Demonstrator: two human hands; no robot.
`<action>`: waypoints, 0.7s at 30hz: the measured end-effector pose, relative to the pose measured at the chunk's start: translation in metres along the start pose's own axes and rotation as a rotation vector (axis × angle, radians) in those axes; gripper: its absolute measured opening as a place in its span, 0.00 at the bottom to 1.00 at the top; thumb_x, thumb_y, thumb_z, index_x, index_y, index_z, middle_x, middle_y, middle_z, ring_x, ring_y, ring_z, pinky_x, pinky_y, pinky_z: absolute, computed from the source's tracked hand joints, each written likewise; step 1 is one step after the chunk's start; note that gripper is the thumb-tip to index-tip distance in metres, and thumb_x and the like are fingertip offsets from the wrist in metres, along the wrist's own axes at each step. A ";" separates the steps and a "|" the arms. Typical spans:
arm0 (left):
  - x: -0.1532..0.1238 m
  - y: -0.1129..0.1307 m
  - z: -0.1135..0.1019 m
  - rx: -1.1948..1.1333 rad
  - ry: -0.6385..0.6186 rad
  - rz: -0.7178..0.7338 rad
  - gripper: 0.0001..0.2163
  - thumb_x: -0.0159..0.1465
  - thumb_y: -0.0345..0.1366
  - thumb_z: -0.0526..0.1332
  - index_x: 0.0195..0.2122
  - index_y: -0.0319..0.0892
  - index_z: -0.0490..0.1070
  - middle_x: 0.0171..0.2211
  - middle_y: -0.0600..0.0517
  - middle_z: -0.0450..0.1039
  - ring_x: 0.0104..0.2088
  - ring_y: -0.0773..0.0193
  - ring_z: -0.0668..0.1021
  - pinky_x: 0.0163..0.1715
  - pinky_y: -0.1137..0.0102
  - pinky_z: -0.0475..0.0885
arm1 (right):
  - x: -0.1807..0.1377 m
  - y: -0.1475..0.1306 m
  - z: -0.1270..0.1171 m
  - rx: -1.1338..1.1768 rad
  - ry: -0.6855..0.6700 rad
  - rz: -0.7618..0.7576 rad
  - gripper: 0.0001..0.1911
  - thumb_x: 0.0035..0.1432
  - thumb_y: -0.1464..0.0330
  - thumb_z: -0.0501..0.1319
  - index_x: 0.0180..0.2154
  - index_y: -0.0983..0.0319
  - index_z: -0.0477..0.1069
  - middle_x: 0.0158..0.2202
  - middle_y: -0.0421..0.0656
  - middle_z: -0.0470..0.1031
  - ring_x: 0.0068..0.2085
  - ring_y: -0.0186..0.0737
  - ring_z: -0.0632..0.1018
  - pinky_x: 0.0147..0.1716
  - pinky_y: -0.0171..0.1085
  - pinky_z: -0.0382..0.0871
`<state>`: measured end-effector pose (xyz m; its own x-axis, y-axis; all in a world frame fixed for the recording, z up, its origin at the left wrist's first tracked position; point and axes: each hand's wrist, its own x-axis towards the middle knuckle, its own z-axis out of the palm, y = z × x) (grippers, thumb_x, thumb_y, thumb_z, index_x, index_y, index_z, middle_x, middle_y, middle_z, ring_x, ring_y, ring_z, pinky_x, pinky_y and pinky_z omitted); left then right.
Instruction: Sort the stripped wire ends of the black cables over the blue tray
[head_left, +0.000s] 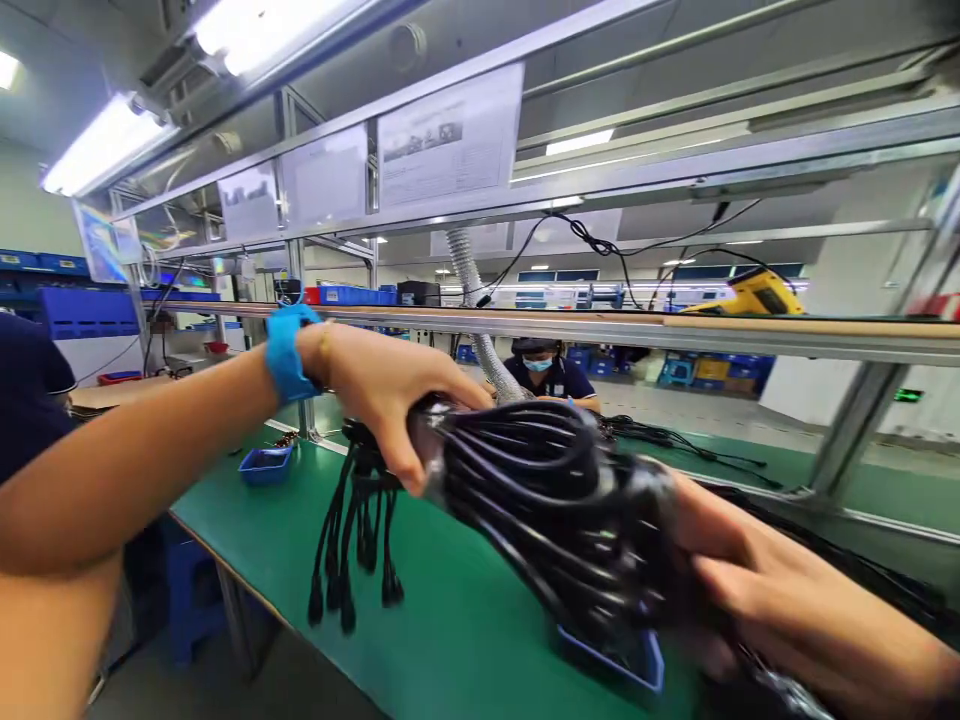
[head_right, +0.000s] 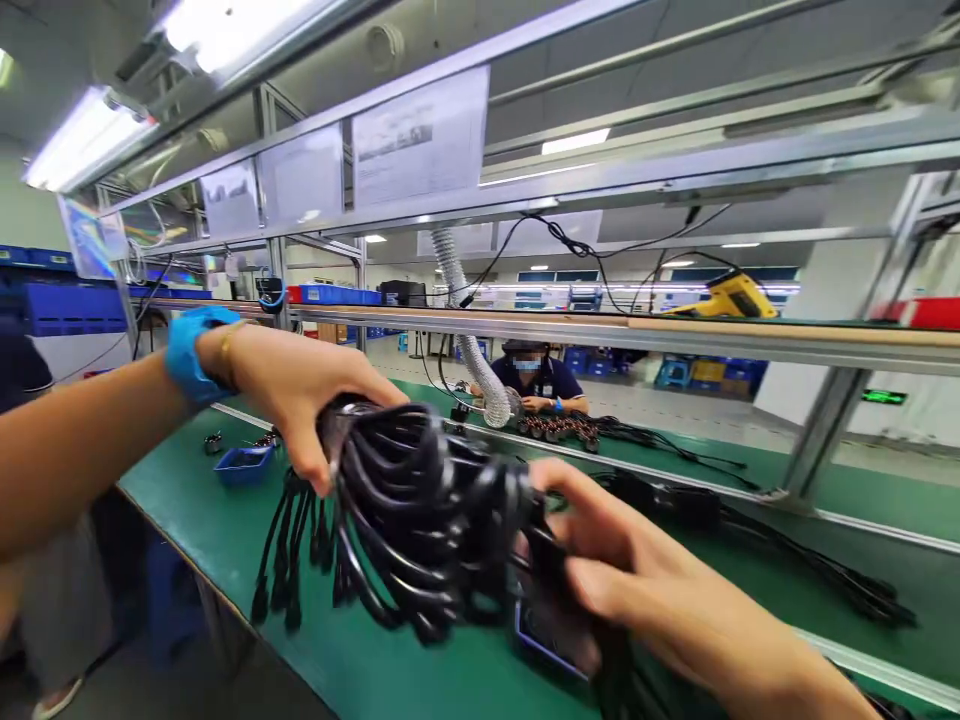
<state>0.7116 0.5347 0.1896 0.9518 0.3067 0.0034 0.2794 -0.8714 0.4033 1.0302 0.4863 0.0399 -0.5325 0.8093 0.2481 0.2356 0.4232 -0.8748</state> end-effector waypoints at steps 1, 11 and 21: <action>-0.012 -0.011 -0.005 0.074 0.050 -0.033 0.24 0.45 0.29 0.74 0.46 0.39 0.76 0.38 0.56 0.79 0.38 0.62 0.78 0.39 0.74 0.71 | 0.024 -0.010 -0.005 0.000 -0.072 0.005 0.31 0.55 0.44 0.63 0.52 0.55 0.62 0.27 0.35 0.69 0.23 0.30 0.71 0.21 0.30 0.66; -0.062 -0.206 0.146 0.594 0.190 -0.372 0.25 0.51 0.28 0.65 0.51 0.47 0.68 0.44 0.49 0.70 0.43 0.55 0.72 0.45 0.66 0.60 | 0.187 0.065 0.039 -0.949 -0.562 -0.044 0.18 0.53 0.75 0.64 0.46 0.58 0.68 0.31 0.35 0.74 0.32 0.33 0.73 0.29 0.30 0.61; -0.047 -0.286 0.229 0.293 0.115 -0.526 0.36 0.47 0.41 0.70 0.59 0.51 0.63 0.51 0.48 0.68 0.51 0.48 0.71 0.51 0.59 0.65 | 0.171 0.204 -0.003 -1.530 -0.284 0.384 0.02 0.59 0.73 0.65 0.36 0.64 0.76 0.39 0.46 0.81 0.46 0.47 0.79 0.52 0.54 0.67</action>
<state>0.6159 0.6821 -0.1360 0.6616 0.7495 -0.0224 0.7468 -0.6559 0.1098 0.9893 0.7122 -0.0952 -0.3385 0.9343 -0.1120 0.8458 0.3543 0.3988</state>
